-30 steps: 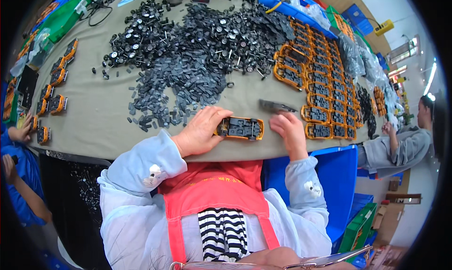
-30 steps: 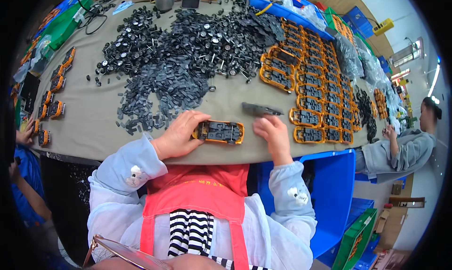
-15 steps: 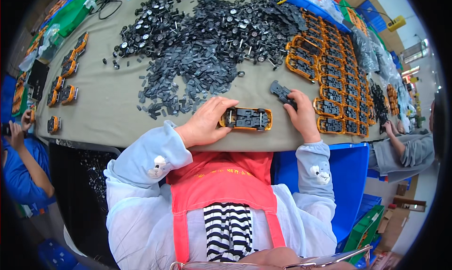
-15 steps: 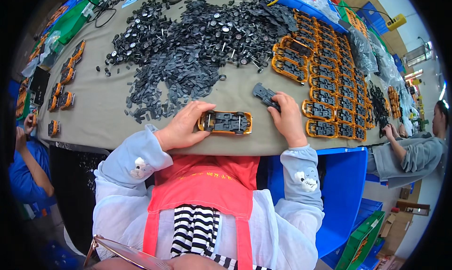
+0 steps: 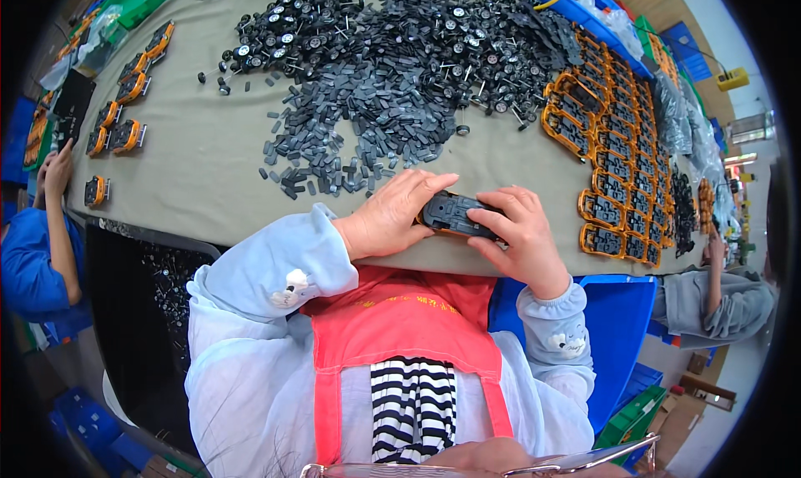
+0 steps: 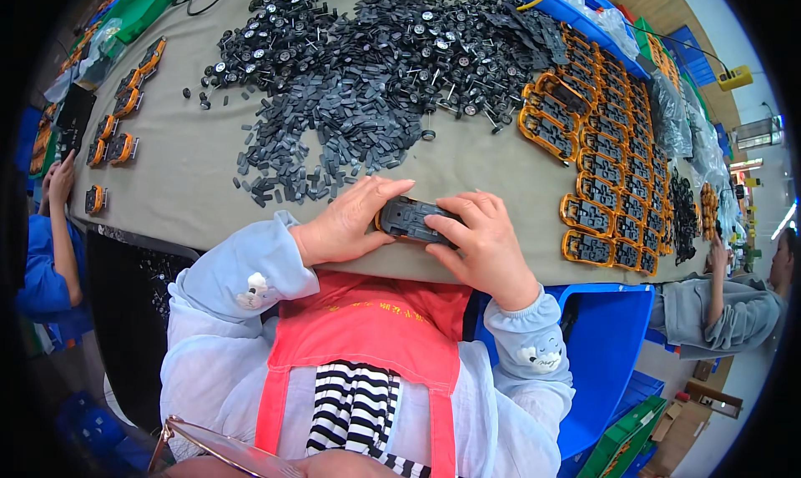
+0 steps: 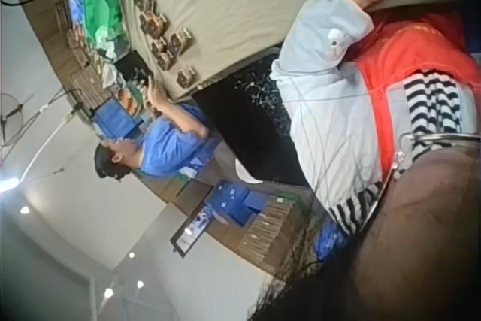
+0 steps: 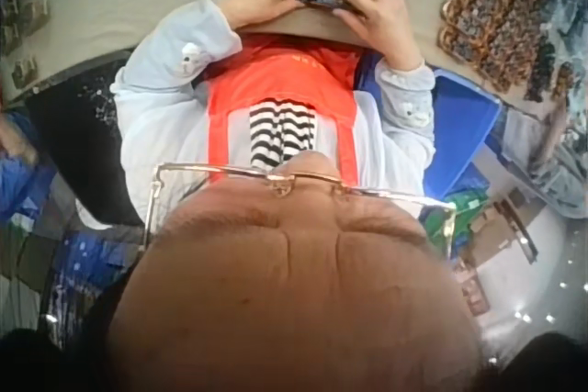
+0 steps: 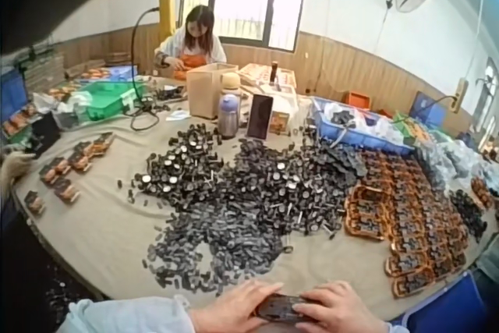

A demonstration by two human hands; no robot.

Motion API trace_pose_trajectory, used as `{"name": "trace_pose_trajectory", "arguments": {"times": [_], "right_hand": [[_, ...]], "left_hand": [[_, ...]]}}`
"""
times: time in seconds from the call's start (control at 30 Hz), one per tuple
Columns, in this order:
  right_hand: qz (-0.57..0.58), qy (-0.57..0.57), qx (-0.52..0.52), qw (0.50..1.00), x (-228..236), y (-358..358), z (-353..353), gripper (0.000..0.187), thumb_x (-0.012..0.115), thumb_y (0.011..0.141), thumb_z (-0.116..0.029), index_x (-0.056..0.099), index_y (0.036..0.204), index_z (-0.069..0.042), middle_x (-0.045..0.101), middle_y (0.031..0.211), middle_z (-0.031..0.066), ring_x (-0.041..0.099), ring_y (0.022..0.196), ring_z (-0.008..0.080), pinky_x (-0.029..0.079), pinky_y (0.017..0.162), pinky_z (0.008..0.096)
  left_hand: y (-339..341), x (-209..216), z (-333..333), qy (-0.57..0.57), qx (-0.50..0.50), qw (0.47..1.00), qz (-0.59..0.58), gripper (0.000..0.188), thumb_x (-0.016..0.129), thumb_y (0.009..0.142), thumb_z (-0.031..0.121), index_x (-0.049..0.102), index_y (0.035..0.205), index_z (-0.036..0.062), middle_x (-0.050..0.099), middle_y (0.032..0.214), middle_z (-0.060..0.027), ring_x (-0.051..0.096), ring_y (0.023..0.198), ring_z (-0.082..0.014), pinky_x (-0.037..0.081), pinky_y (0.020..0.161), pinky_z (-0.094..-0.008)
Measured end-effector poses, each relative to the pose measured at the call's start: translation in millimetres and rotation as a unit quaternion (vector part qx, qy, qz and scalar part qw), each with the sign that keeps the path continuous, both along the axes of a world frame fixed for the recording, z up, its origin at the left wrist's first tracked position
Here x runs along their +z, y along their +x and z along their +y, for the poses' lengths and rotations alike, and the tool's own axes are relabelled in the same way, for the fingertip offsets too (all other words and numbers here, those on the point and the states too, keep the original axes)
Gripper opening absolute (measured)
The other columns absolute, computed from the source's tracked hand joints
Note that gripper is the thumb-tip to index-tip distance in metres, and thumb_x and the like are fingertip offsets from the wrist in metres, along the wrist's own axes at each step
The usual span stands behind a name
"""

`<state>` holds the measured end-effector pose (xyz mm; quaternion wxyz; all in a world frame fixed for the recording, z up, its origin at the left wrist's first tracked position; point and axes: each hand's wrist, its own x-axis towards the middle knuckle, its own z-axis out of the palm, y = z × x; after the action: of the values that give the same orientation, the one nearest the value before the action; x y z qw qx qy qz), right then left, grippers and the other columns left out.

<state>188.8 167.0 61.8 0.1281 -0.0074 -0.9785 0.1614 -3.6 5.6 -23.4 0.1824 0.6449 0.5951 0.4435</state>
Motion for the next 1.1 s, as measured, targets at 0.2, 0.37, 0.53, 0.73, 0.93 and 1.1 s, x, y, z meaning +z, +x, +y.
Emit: {"name": "trace_pose_trajectory", "arguments": {"times": [0.2, 0.37, 0.53, 0.73, 0.93, 1.1], "right_hand": [[-0.011, -0.027, 0.025, 0.999, -6, -9, -2, 0.042, 0.083, 0.071, -0.015, 0.07, 0.11, -0.009, 0.064, 0.119, 0.0113, 0.06, 0.11, 0.0335, 0.046, 0.096, 0.0479], [-0.065, -0.053, 0.0, 0.996, -10, -9, -2, 0.047, 0.084, 0.07, -0.016, 0.068, 0.114, -0.009, 0.062, 0.126, 0.0128, 0.06, 0.113, 0.0355, 0.047, 0.099, 0.0454], [-0.022, -0.083, -0.046, 0.995, -6, 4, 5, 0.07, 0.089, 0.065, -0.022, 0.06, 0.127, -0.009, 0.058, 0.133, 0.014, 0.058, 0.119, 0.0375, 0.048, 0.099, 0.0445], [-0.065, -0.176, -0.126, 0.974, -25, 19, 9, 0.074, 0.089, 0.066, -0.02, 0.055, 0.13, -0.006, 0.063, 0.123, 0.0144, 0.06, 0.115, 0.0359, 0.05, 0.096, 0.0427], [-0.047, -0.224, -0.12, 0.966, -35, 21, 8, 0.07, 0.087, 0.067, -0.015, 0.054, 0.128, -0.005, 0.062, 0.119, 0.0148, 0.06, 0.114, 0.0373, 0.05, 0.096, 0.0423], [-0.026, -0.284, -0.077, 0.955, -38, 24, 21, 0.067, 0.084, 0.073, -0.014, 0.054, 0.132, -0.003, 0.064, 0.119, 0.0153, 0.065, 0.107, 0.0317, 0.053, 0.092, 0.0394]], "left_hand": [[1, -1, -1, -0.001, 0.0, 1.0, 0.004, 0.091, 0.083, 0.071, 0.004, 0.038, 0.15, 0.0083, 0.053, 0.133, -0.0179, 0.053, 0.12, -0.0387, 0.044, 0.104, -0.0468], [2, 0, 1, 0.001, -0.002, 1.0, 0.005, 0.092, 0.083, 0.071, 0.005, 0.038, 0.151, 0.0089, 0.053, 0.133, -0.0181, 0.053, 0.12, -0.0387, 0.044, 0.104, -0.0471], [1, 7, -2, 0.031, 0.008, 0.999, 0.006, 0.075, 0.084, 0.073, 0.013, 0.049, 0.139, 0.0086, 0.052, 0.132, -0.0178, 0.053, 0.121, -0.0389, 0.044, 0.103, -0.0477], [18, 35, 7, 0.068, 0.062, 0.987, 0.134, 0.043, 0.083, 0.072, 0.016, 0.068, 0.111, 0.0086, 0.06, 0.127, -0.013, 0.055, 0.122, -0.0344, 0.044, 0.101, -0.0469], [28, 36, 16, 0.034, 0.009, 0.984, 0.177, 0.032, 0.079, 0.077, 0.015, 0.071, 0.107, 0.0058, 0.067, 0.117, -0.0131, 0.062, 0.115, -0.0317, 0.046, 0.099, -0.0454], [34, 25, 14, 0.072, 0.018, 0.967, 0.245, 0.032, 0.076, 0.077, 0.014, 0.071, 0.106, 0.0005, 0.068, 0.117, -0.0157, 0.065, 0.11, -0.0326, 0.05, 0.097, -0.0457]]}}
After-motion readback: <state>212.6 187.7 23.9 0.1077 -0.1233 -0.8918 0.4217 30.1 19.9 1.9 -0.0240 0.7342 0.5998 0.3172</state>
